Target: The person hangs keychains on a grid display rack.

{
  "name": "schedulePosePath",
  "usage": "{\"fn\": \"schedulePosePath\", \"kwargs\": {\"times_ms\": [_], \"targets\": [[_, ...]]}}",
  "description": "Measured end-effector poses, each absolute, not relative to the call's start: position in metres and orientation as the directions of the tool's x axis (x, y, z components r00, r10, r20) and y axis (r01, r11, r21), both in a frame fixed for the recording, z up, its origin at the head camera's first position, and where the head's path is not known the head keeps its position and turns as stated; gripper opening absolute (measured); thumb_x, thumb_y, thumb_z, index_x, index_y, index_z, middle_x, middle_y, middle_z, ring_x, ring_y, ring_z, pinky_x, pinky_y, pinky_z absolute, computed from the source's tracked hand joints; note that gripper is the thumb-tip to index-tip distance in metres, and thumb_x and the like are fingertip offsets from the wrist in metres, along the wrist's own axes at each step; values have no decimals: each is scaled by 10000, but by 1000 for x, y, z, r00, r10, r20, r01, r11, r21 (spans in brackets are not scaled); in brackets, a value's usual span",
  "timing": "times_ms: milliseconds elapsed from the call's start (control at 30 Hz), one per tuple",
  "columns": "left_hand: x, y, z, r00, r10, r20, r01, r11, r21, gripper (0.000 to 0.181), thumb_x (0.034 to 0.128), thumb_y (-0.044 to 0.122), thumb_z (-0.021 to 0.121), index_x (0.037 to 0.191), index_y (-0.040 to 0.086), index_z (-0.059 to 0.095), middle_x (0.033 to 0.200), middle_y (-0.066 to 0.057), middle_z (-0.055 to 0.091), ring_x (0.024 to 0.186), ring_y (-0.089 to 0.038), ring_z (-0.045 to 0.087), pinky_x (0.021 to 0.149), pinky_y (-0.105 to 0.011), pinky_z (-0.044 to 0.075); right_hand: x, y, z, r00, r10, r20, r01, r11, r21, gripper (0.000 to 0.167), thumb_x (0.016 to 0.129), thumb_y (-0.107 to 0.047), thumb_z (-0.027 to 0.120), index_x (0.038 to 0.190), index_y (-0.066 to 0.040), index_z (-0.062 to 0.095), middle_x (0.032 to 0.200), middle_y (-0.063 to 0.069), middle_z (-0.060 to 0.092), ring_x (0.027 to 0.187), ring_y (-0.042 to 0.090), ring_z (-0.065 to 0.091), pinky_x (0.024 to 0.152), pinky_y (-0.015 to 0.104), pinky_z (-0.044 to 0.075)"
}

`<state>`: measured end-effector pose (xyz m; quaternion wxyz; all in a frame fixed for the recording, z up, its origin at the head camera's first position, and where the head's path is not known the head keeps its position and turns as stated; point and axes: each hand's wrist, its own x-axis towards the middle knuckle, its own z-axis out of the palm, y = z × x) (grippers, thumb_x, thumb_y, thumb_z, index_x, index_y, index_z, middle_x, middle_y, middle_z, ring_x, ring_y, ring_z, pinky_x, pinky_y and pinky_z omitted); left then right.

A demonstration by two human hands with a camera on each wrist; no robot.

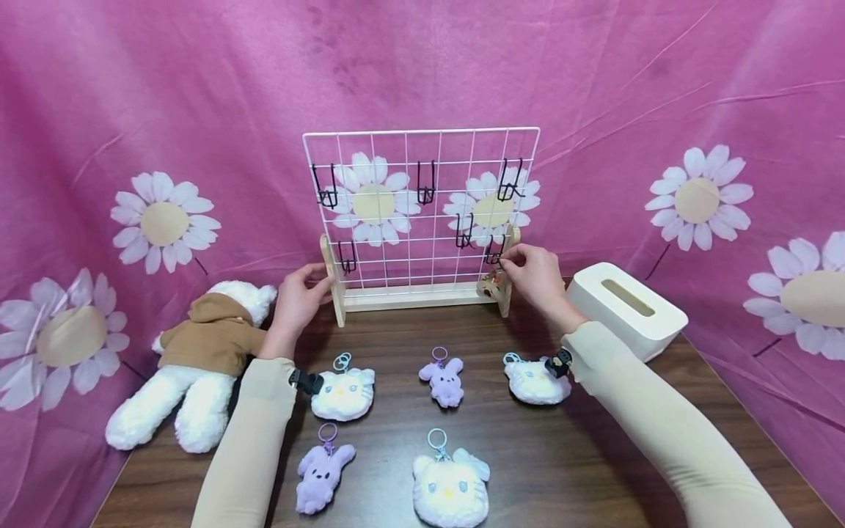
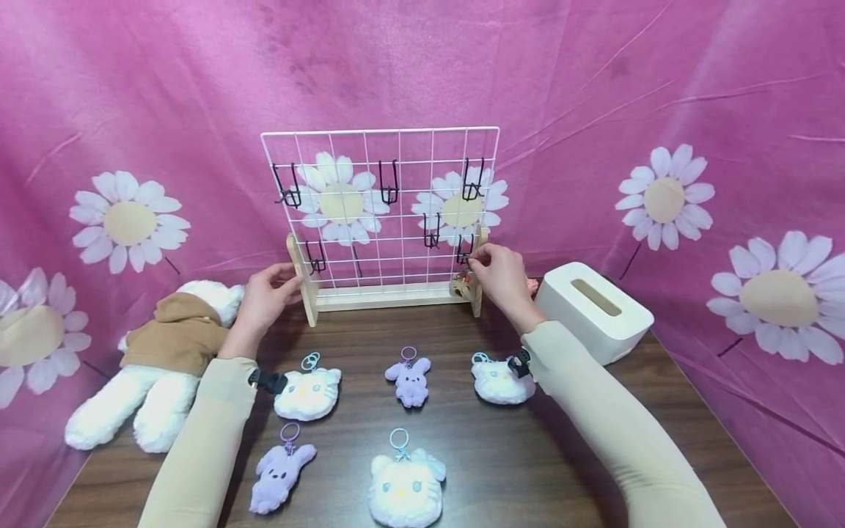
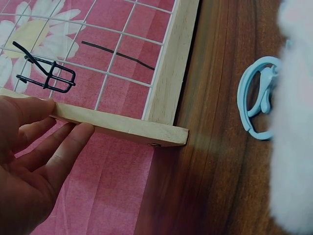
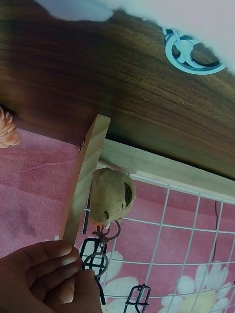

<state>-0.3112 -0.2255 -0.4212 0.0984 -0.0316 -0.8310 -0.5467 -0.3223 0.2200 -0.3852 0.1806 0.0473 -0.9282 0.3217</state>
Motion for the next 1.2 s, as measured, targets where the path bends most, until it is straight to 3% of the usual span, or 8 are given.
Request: {"fn": "schedulePosePath", "kwargs": {"times_ms": [300,600,833,933,1033,1200], "targets": [[-309,-224,-421,-981,-56,184,145,409,901,438,1131,141,673,1515,-65,632,1368,-334,705,1196,-445,755,877,-234,733,-315,222,-384,-931,43,363,-199,773,-602,196,1075,-201,743,1155,-58,850,1115,174,852,998,340,704,833,382,525],[-308,-225,-421,-979,-56,195,155,413,898,431,1129,133,675,1507,-70,637,1366,-336,711,1185,-445,761,873,-242,736,-291,224,-378,-925,76,372,-190,757,-626,215,1062,-223,773,1167,-55,855,1127,176,859,1043,392,771,876,424,559],[-308,-224,-421,-981,-51,188,150,414,898,441,1134,141,669,1521,-67,626,1375,-337,702,1212,-461,752,890,-247,734,-264,218,-370,-947,37,320,-196,722,-663,194,1061,-261,797,1163,-110,861,1095,139,868,960,270,756,792,254,548],[-308,-225,-420,-982,-51,181,144,413,899,446,1135,137,665,1528,-70,617,1385,-338,696,1219,-463,749,890,-234,730,-254,214,-370,-950,8,311,-214,710,-671,192,1064,-257,795,1167,-110,864,1108,126,870,921,207,723,727,184,532],[-308,-225,-421,-983,-50,176,139,417,898,449,1137,137,660,1532,-71,612,1390,-337,693,1216,-456,750,887,-223,728,-244,209,-371,-952,-27,305,-237,694,-679,208,1062,-236,799,1180,-75,859,1117,136,868,917,183,721,749,158,526],[-309,-225,-421,-983,-53,174,136,421,897,447,1137,146,664,1532,-59,620,1394,-328,698,1215,-452,754,887,-232,729,-223,198,-376,-969,-71,237,-220,686,-693,250,1052,-282,814,1216,-96,844,1153,116,854,972,206,731,806,248,599]]}}
